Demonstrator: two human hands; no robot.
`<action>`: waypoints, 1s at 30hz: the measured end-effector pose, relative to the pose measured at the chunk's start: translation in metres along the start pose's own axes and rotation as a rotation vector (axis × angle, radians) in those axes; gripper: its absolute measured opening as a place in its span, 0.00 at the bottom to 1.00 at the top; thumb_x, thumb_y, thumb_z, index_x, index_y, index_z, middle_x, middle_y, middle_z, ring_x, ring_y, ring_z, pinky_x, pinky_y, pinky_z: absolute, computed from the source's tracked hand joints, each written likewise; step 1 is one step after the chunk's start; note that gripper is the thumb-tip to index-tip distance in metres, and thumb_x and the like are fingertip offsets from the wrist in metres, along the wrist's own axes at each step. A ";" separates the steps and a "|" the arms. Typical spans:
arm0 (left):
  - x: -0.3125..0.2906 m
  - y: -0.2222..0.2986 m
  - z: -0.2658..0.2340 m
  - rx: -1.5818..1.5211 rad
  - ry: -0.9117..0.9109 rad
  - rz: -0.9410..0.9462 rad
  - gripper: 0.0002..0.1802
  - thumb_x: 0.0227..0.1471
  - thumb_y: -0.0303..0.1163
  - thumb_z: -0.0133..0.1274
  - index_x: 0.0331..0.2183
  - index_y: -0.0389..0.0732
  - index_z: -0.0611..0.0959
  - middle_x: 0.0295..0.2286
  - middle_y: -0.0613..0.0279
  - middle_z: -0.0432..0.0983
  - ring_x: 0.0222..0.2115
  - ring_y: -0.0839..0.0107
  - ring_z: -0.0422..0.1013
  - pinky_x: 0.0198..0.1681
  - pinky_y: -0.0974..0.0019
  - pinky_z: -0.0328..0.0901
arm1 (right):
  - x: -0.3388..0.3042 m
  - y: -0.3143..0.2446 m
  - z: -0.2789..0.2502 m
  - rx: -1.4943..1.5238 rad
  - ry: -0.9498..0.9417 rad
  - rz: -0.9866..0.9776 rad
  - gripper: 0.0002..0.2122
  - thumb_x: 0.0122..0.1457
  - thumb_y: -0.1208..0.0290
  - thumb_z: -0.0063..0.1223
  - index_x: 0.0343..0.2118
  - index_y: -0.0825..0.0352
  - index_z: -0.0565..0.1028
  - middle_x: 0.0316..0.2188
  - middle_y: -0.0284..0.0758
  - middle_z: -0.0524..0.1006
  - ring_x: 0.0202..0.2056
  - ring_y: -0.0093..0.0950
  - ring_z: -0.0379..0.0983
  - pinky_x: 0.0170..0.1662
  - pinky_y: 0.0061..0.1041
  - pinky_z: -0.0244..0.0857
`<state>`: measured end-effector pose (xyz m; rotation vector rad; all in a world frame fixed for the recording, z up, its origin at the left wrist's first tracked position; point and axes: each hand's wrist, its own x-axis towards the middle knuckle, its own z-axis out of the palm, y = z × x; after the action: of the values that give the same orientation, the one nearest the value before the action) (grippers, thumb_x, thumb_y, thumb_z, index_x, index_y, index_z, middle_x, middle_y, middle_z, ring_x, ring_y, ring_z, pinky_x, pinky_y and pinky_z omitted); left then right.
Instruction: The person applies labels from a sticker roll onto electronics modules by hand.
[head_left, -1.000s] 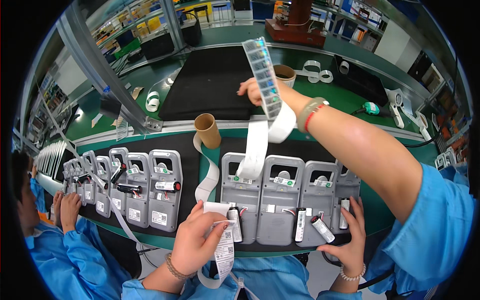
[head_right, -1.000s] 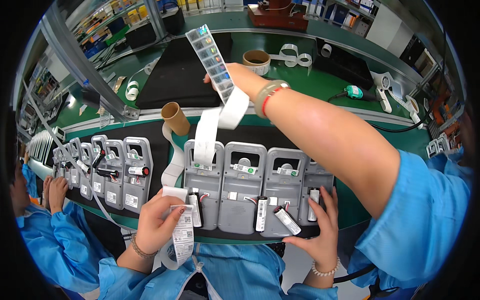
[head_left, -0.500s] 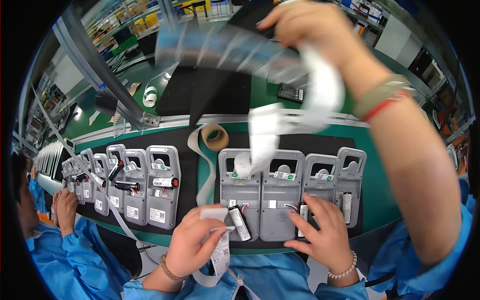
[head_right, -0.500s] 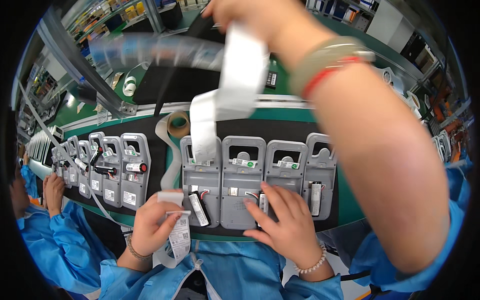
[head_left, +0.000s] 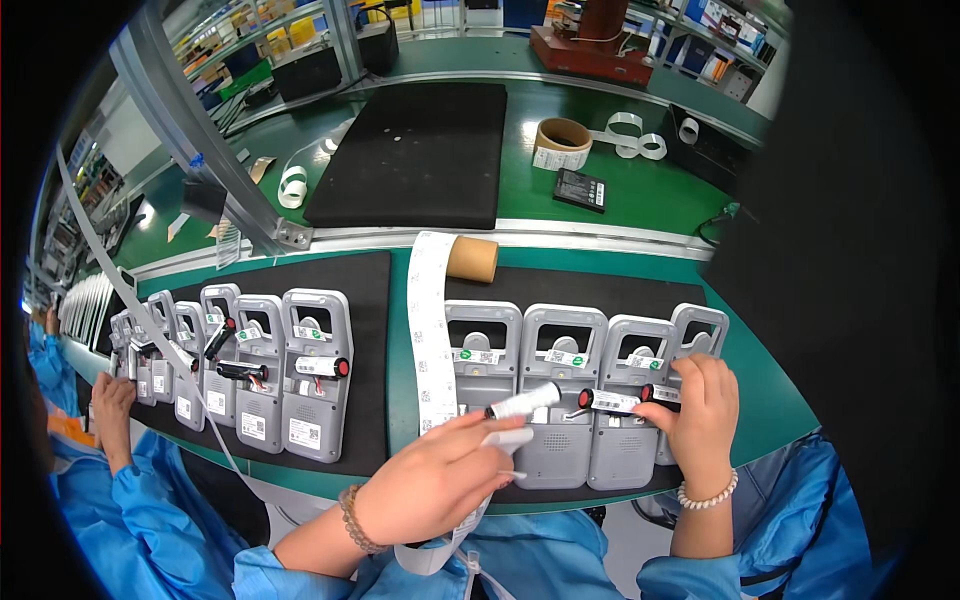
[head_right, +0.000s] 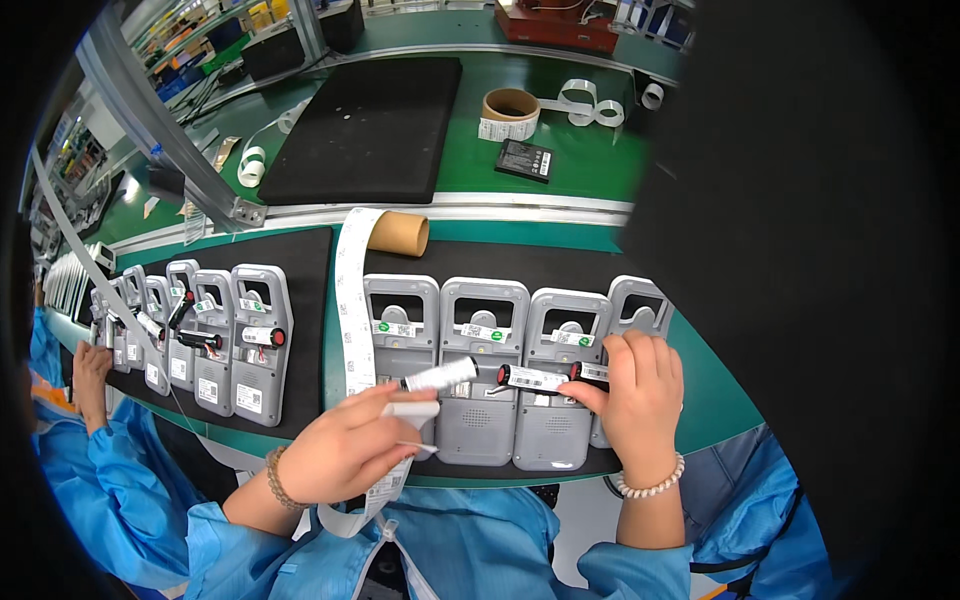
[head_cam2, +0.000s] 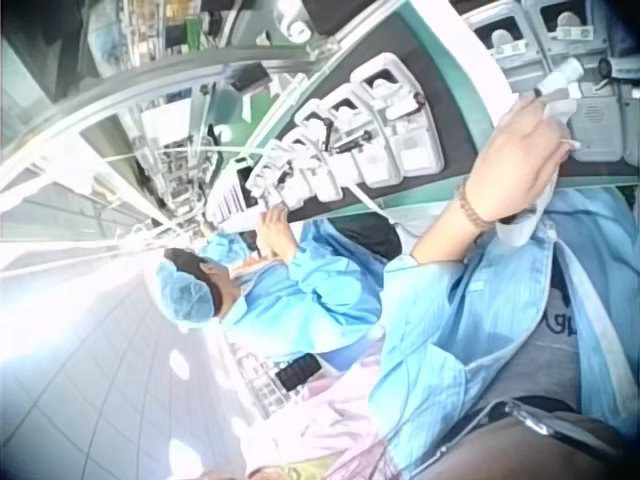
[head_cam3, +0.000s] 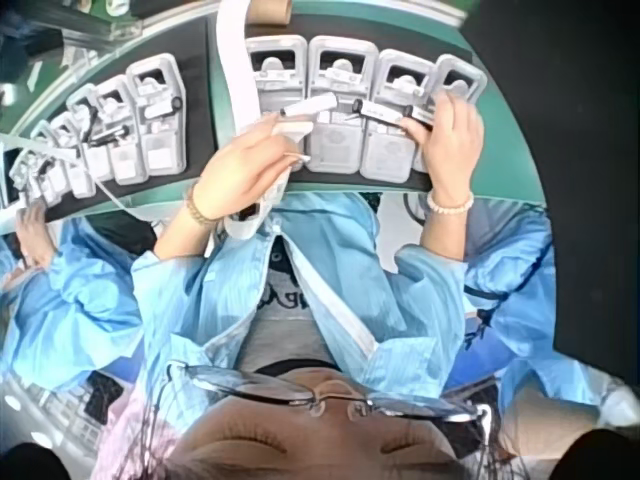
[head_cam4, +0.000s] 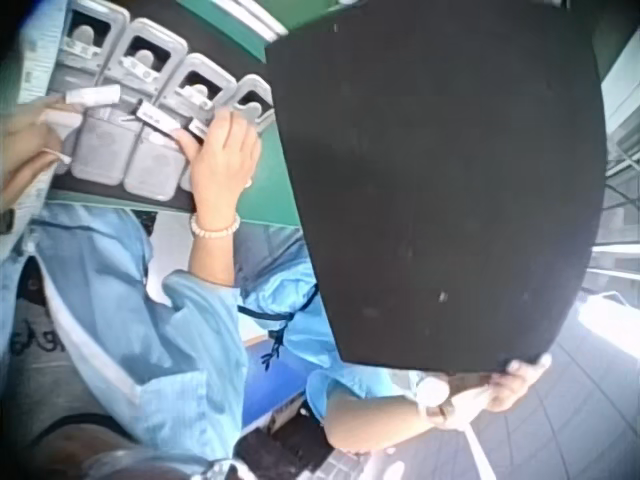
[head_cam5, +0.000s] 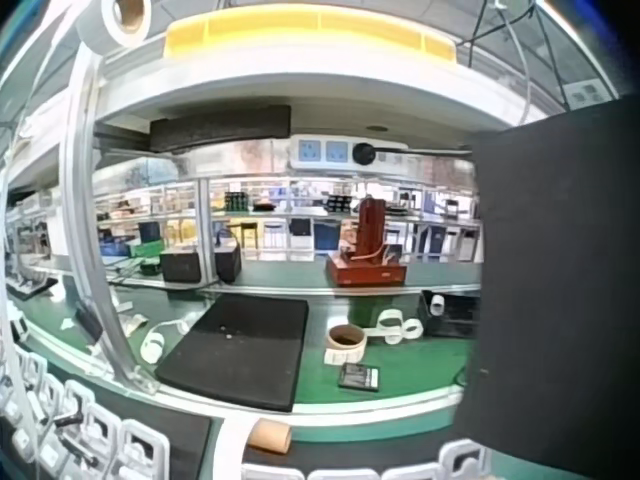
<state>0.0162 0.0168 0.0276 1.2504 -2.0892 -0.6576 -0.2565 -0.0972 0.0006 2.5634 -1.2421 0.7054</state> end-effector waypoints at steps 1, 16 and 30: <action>0.003 -0.002 -0.001 -0.009 0.032 -0.023 0.04 0.49 0.27 0.52 0.29 0.39 0.75 0.37 0.55 0.72 0.44 0.54 0.68 0.47 0.56 0.63 | 0.001 0.000 -0.002 0.036 -0.034 0.017 0.27 0.37 0.50 0.60 0.37 0.67 0.70 0.38 0.37 0.70 0.39 0.37 0.66 0.41 0.34 0.59; 0.013 -0.002 -0.002 -0.073 -0.031 -0.058 0.02 0.50 0.26 0.51 0.28 0.39 0.76 0.32 0.59 0.71 0.51 0.58 0.64 0.54 0.51 0.57 | -0.041 0.060 -0.031 0.269 0.034 0.267 0.34 0.30 0.58 0.68 0.42 0.69 0.70 0.45 0.40 0.70 0.46 0.38 0.67 0.48 0.32 0.62; -0.034 0.012 -0.023 -0.318 0.028 -0.127 0.04 0.48 0.25 0.52 0.31 0.38 0.80 0.36 0.54 0.76 0.46 0.57 0.70 0.52 0.61 0.60 | -0.056 0.053 -0.009 0.423 0.000 0.435 0.25 0.45 0.58 0.60 0.43 0.70 0.71 0.44 0.40 0.71 0.46 0.33 0.67 0.47 0.29 0.60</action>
<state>0.0380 0.0506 0.0430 1.2059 -1.8055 -0.9802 -0.3304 -0.0882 -0.0214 2.6170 -1.8510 1.1621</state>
